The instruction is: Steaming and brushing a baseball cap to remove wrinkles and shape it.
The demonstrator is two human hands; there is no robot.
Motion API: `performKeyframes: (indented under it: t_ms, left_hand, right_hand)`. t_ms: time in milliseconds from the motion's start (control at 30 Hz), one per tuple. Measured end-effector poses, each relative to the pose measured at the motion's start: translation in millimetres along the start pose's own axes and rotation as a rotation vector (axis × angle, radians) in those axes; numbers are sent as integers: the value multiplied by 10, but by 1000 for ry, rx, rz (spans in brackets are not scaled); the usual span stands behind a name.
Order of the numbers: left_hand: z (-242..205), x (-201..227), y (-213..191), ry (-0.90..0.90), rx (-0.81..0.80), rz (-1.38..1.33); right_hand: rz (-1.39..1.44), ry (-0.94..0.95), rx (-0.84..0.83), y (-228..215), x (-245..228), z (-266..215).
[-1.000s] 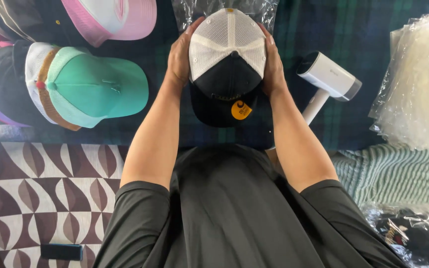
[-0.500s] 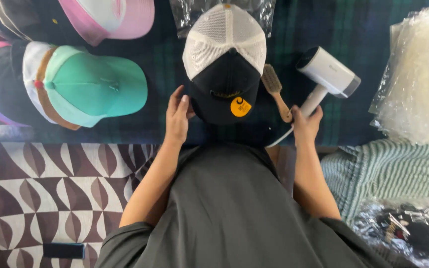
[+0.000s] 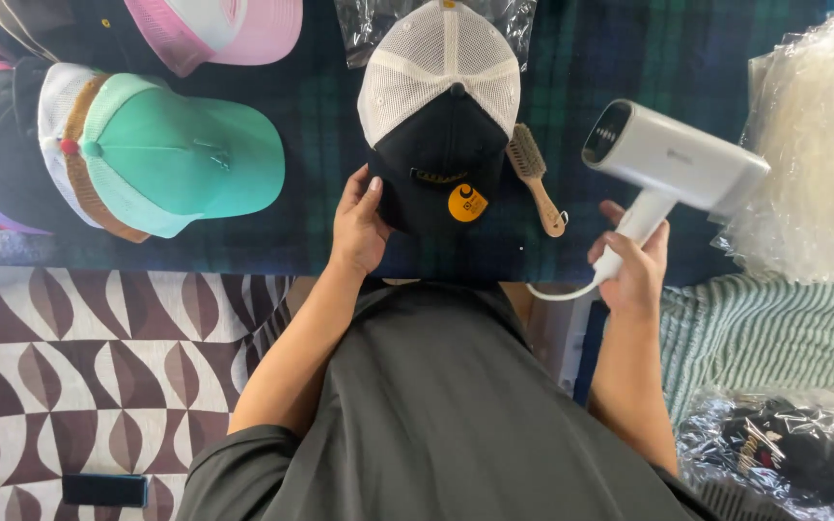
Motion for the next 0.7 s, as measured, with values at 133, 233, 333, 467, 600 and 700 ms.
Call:
performKeyframes:
  t_ms: [133, 233, 333, 467, 600, 700]
  left_hand:
    - [-42, 165, 161, 12, 5, 12]
    - [-7, 136, 147, -6, -4, -6]
    - [32, 120, 147, 7, 10, -14]
    - [-31, 167, 151, 8, 14, 34]
    - [29, 92, 103, 28, 7, 85]
    - [-45, 176, 189, 64, 37, 48]
  right_hand:
    - [44, 46, -185, 272, -148, -179]
    - [-362, -179, -338, 612, -303, -375]
    - [-1113, -1356, -439, 787, -284, -819]
    - [-1231, -1531, -272, 1248, -366, -1157]
    - [-1013, -1025, -303, 1711, -772, -1166]
    - [-965, -919, -272, 1539, -557, -962]
Point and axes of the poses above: each hand's wrist, its own z-axis towards the middle knuckle, its own y-axis out of the palm, x = y × z, the point moved 6 cm from there along z, towards the middle knuckle, and after that the axes turned 4 degrees about z, right-handed, at the moved point
